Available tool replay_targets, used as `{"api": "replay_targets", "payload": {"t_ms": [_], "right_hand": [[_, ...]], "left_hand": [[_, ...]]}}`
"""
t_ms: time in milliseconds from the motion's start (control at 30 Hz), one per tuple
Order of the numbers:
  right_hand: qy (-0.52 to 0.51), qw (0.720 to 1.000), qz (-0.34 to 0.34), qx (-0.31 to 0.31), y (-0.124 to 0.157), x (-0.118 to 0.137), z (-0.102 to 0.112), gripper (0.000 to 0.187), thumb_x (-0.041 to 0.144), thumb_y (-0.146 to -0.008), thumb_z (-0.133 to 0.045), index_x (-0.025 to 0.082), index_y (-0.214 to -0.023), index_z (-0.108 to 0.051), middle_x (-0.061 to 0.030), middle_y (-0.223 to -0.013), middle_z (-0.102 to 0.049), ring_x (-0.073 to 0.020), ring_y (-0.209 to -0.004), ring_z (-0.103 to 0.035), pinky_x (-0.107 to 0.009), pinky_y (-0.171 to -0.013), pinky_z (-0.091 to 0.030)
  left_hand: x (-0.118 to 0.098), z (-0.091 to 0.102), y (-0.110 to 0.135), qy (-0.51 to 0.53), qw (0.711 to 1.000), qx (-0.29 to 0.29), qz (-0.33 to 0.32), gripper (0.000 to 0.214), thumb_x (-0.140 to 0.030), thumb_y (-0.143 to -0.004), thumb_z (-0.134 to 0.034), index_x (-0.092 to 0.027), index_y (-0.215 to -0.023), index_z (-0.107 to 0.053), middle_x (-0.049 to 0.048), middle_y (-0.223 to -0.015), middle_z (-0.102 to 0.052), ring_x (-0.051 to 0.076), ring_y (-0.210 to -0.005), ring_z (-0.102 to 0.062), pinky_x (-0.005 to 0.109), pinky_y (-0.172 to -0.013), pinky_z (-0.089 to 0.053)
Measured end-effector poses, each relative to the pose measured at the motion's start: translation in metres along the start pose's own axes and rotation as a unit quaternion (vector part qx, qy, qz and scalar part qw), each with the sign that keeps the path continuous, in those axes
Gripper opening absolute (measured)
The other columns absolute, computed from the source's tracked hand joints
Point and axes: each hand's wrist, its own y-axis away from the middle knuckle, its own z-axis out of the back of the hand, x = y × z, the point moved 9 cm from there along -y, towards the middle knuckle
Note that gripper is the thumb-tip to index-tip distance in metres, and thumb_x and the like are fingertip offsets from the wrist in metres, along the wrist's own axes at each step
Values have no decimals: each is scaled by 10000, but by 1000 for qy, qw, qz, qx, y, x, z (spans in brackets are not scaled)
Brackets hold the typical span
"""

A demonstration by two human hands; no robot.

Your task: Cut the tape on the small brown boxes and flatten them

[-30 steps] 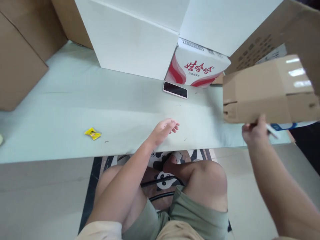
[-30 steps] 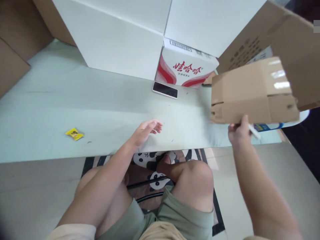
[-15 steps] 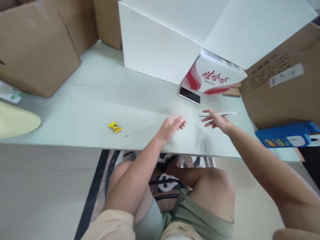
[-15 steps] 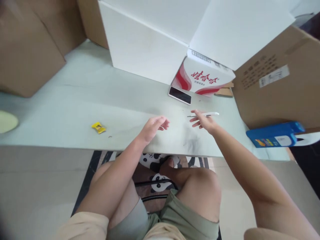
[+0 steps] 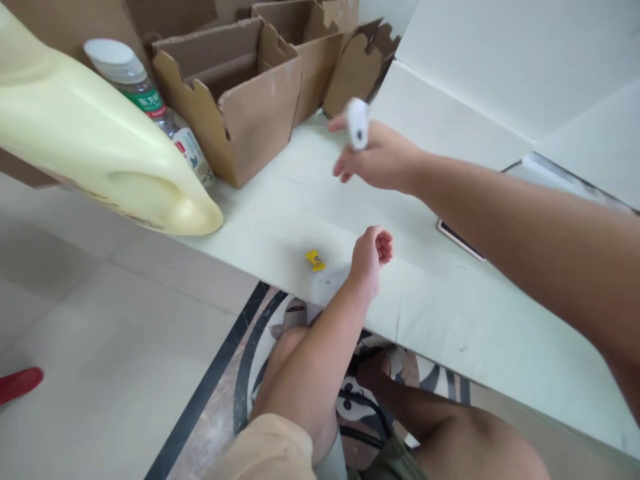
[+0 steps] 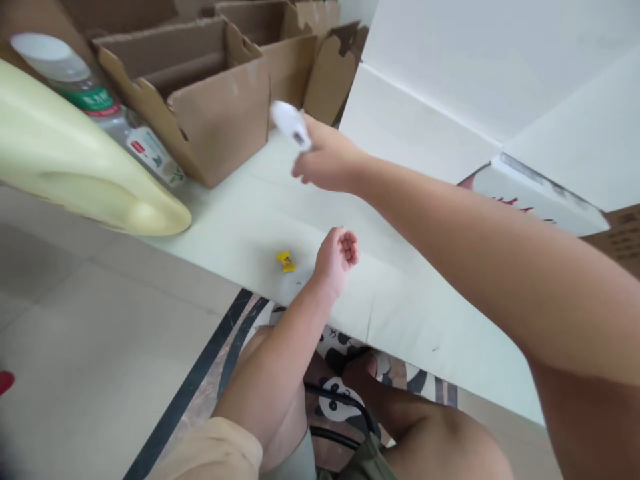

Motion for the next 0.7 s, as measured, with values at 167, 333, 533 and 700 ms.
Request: {"api": "replay_targets", "payload": {"t_ms": [167,333,533,700], "right_hand": [[39,993,95,58,-58,83,-61,742,189,-674,-648,372,-1369,-462,-3,-994,-736,-198,-861,-735,-299,-707,-612],[150,984,79,46,-79,95,-81,558,190,-660,-601,385,-1178,-535,-31,-1068,-715,-223,-1033,-700,-367,-873,-590],[239,968,34,-68,-46,30,-37,317,171,-766,-578,278,-1056,-510,-80,-1066,-696,-277,-988,-647,-486,-935,-529],[279,947,-66,-143,14,-47,20,384,73,-804,-519,167,-1175,-552,-77,-1045,-700,-254,-1038,-660,-434,-966,-461]], "left_hand": [[3,2,-11,19,1000,-11,14,243,-276,-827,-514,-172,-607,-512,-36,-529,-472,56,-462,-415,197,-502,-297],[2,11,-14,-2,1000,-17,10,214,-278,-800,-537,-175,-613,-515,-30,-534,-477,63,-457,-403,207,-490,-283],[-14,17,-1,14,1000,-20,-1,209,-196,-785,-498,-173,-578,-489,-38,-540,-424,58,-476,-373,225,-527,-283],[-20,12,5,-53,996,-21,-70,270,-167,-825,-491,-186,-557,-467,-36,-521,-390,86,-515,-359,269,-565,-294]]}}
